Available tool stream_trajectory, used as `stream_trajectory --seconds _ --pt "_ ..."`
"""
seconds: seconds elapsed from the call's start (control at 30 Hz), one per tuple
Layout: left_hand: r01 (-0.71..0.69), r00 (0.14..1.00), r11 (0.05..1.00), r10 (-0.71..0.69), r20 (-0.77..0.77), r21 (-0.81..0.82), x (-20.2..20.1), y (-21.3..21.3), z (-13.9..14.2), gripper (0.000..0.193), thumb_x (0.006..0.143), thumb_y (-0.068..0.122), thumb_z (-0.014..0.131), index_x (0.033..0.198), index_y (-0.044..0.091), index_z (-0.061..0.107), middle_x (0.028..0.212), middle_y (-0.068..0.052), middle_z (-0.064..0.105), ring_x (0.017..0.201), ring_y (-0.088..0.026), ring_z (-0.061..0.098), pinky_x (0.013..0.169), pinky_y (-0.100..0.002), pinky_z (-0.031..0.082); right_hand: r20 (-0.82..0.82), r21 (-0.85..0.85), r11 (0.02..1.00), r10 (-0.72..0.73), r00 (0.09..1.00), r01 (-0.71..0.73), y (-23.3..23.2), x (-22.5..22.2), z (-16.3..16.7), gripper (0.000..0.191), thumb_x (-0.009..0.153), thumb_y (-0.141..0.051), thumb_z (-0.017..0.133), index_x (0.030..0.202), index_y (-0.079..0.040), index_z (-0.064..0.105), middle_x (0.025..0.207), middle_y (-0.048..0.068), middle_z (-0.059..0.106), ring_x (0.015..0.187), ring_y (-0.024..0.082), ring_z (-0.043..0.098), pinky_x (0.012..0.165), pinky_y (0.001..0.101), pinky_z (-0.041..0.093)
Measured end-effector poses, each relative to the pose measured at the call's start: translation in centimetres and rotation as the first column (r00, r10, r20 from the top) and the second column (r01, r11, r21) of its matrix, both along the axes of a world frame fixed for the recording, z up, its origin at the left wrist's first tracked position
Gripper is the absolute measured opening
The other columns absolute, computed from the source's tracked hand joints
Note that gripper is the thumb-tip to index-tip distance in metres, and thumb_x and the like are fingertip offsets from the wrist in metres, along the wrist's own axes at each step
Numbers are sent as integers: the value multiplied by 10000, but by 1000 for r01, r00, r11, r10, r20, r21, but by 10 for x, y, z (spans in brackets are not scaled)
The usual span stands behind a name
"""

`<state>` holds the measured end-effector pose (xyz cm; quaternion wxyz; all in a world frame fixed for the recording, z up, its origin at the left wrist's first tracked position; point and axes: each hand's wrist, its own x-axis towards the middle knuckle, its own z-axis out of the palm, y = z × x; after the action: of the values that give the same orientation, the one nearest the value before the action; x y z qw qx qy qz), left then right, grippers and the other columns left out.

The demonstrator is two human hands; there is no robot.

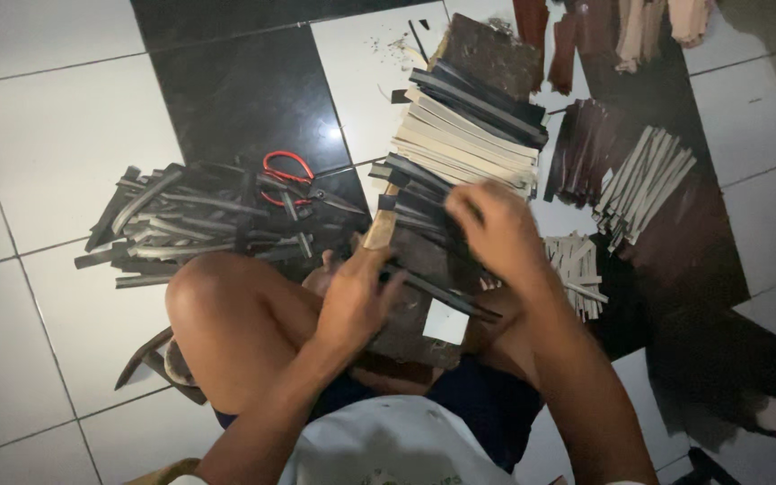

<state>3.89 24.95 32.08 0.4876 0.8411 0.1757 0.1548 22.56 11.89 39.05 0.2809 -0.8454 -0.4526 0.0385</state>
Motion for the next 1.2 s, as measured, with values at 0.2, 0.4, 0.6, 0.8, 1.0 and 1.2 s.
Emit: stream_trajectory --seconds 0.2,0.4,0.6,0.8,1.0,1.2 --pt "-42 997 999 41 59 24 -1 -2 -8 434 813 160 812 1172 -3 631 1155 -196 590 1049 -400 611 860 -448 522 325 31 995 -101 940 96 67 53 8 214 982 -91 714 1190 -47 721 1119 187 673 1034 397 646 879 477 520" --pt "-15 996 999 19 92 -44 -2 7 -13 337 810 146 822 1087 19 678 1114 -161 615 1033 -363 644 861 -424 532 240 -86 988 -106 965 130 90 63 16 111 951 -91 706 1060 -81 726 1025 180 659 995 410 636 860 517 501" --pt "-3 989 990 23 146 -138 -7 7 -20 251 897 78 737 1132 21 673 1085 -149 624 933 -308 666 799 -383 547 393 -31 994 -80 916 100 80 65 6 122 1010 -31 641 1132 -29 631 1047 217 641 963 420 639 805 521 522" --pt "-7 993 983 28 112 -183 -12 12 -34 198 917 50 731 1109 20 690 939 -102 630 760 -198 627 771 -315 505 23 87 989 -121 992 119 21 11 13 191 1147 -87 527 1286 24 460 1069 207 708 850 305 743 721 420 571" --pt "-44 998 913 56 17 -405 -11 15 -40 181 948 66 704 1122 18 701 926 -53 652 734 -91 589 665 -246 499 -211 -310 930 -271 939 199 -33 -63 11 123 1083 -154 581 1115 -75 671 859 83 755 664 164 685 589 341 532" --pt "-36 999 877 34 -13 -480 -13 17 -39 187 959 75 702 1136 17 707 984 -56 709 769 -100 616 682 -252 511 -465 -61 972 -229 855 227 -32 -95 -29 181 1004 -192 703 1076 -26 711 845 37 740 681 80 626 583 245 497"
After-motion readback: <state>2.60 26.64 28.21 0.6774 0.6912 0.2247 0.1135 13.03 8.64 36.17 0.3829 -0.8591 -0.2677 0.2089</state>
